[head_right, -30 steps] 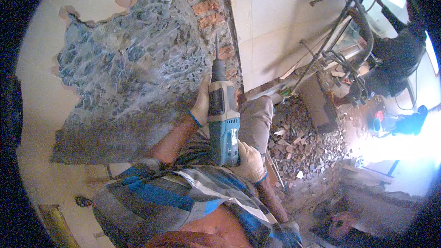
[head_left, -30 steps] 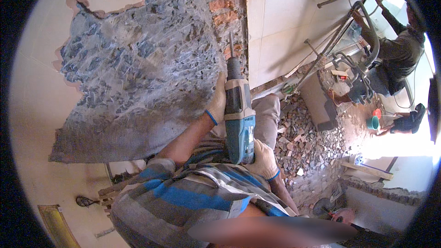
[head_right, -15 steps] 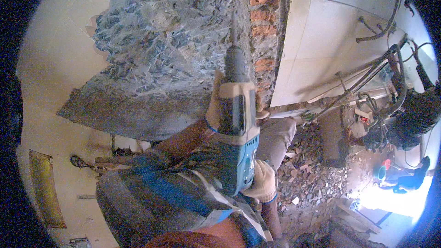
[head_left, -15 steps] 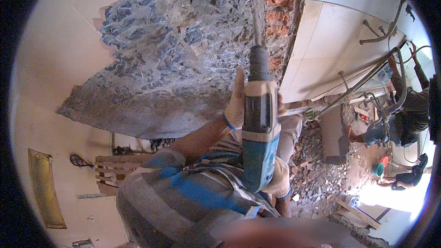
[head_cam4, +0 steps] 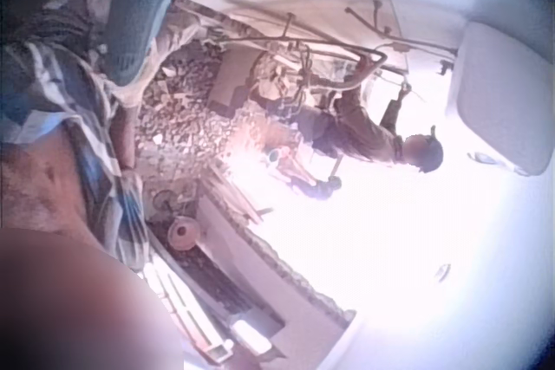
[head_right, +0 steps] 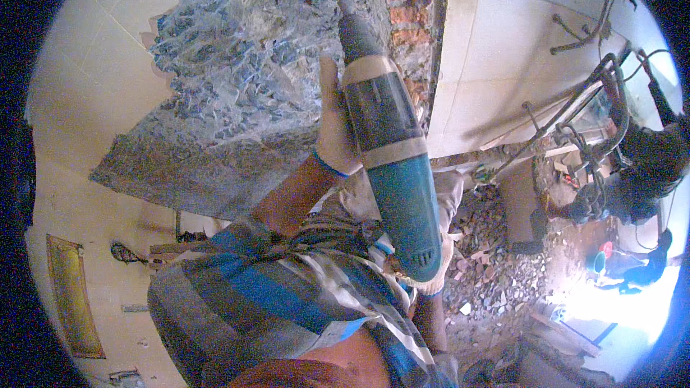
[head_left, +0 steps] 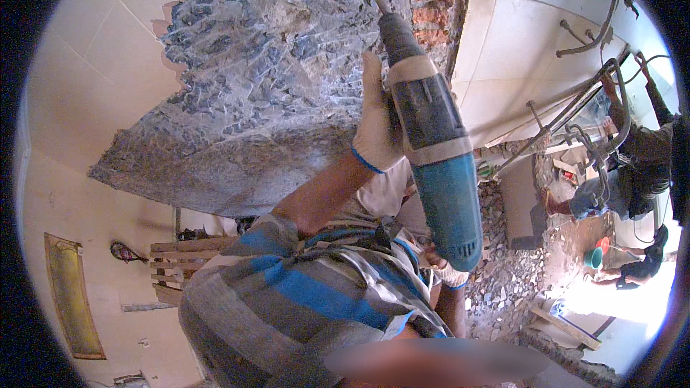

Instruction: The person uses a hammer drill to break away tiles and plaster from a wall, exposing the underlying brick. Debris falls to the floor as the tool is moved across the surface.

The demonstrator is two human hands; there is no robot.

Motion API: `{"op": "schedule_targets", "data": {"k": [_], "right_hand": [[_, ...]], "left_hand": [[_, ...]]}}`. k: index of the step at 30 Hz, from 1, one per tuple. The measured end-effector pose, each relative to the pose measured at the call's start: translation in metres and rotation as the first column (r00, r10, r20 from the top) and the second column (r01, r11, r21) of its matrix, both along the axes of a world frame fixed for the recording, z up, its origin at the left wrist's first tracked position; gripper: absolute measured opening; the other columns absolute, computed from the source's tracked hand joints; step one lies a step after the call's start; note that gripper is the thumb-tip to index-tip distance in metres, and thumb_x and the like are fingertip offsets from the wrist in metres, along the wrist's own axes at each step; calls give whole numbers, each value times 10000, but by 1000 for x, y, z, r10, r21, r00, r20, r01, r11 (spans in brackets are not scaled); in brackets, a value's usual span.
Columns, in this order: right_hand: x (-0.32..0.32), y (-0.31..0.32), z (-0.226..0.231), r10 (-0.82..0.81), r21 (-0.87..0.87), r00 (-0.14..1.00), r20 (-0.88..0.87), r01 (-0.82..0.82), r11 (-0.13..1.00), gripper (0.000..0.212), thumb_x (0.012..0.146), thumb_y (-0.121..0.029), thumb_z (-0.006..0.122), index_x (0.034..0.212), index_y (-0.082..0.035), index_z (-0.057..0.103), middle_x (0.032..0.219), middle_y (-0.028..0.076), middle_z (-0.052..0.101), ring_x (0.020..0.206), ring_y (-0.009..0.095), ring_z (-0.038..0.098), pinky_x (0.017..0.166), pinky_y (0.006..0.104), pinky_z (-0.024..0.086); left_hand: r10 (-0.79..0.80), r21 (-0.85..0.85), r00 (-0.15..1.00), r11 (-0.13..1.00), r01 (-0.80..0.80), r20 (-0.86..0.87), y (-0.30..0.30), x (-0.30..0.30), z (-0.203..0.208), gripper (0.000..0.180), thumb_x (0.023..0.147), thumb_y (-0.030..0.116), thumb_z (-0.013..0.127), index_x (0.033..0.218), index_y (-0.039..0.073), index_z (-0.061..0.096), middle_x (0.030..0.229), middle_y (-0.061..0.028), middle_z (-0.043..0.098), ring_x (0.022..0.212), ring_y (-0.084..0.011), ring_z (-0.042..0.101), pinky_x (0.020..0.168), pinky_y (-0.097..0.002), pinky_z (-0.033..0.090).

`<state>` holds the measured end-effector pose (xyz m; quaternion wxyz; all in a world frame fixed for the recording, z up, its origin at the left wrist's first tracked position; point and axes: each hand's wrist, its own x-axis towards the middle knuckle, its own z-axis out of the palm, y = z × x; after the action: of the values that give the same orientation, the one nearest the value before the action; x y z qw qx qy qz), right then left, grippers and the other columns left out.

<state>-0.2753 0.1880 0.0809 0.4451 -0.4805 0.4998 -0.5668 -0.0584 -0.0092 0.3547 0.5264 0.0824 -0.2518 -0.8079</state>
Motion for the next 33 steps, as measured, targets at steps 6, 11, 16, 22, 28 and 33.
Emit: {"op": "schedule_targets", "data": {"k": [6,11,16,22,28,33], "right_hand": [[5,-13,100,-1,-145,958,286,44,988,1112,614,-496,1026,1470,-5,513,1327,194,668,1135,335,691,1007,472,572],[13,-39,211,-19,-152,925,379,82,985,1026,721,-494,968,1449,13,453,1182,197,661,1000,329,710,809,427,637],[-23,-62,243,-75,-313,918,389,208,927,805,877,-477,841,1416,17,504,1176,209,663,912,307,698,698,383,594],[-67,-85,299,-202,-368,942,267,294,882,874,905,-628,704,1417,50,500,1079,171,641,734,246,618,592,345,524],[-89,-115,364,-127,-343,989,75,145,928,993,911,-760,583,1426,84,486,981,124,606,593,186,532,503,317,462],[-101,-133,390,-17,-197,1000,15,20,980,1109,917,-870,482,1433,112,474,899,84,578,476,135,459,430,294,410]], "left_hand": [[88,-46,994,995,-91,-61,-6,-1,29,825,970,817,444,1334,105,650,1213,-104,743,1108,-256,724,1036,-452,579],[103,-118,978,985,-126,-179,-30,-4,45,731,1015,731,483,1341,96,639,1245,-95,737,1135,-255,714,1056,-451,565],[33,-256,953,960,-115,-302,-47,-23,55,688,1032,687,499,1382,110,629,1324,-100,713,1238,-276,665,1134,-480,497],[52,-368,917,906,-210,-396,-51,-45,81,584,1062,627,497,1336,128,626,1213,-38,730,1096,-196,706,996,-428,588],[-171,-487,912,872,-35,-373,-77,-42,100,483,1104,475,525,1352,67,595,1300,-113,680,1186,-253,670,993,-427,600],[-199,-435,899,900,10,-390,-90,-51,94,470,1106,423,549,1343,20,598,1278,-119,690,1174,-239,659,1020,-417,583]]}}
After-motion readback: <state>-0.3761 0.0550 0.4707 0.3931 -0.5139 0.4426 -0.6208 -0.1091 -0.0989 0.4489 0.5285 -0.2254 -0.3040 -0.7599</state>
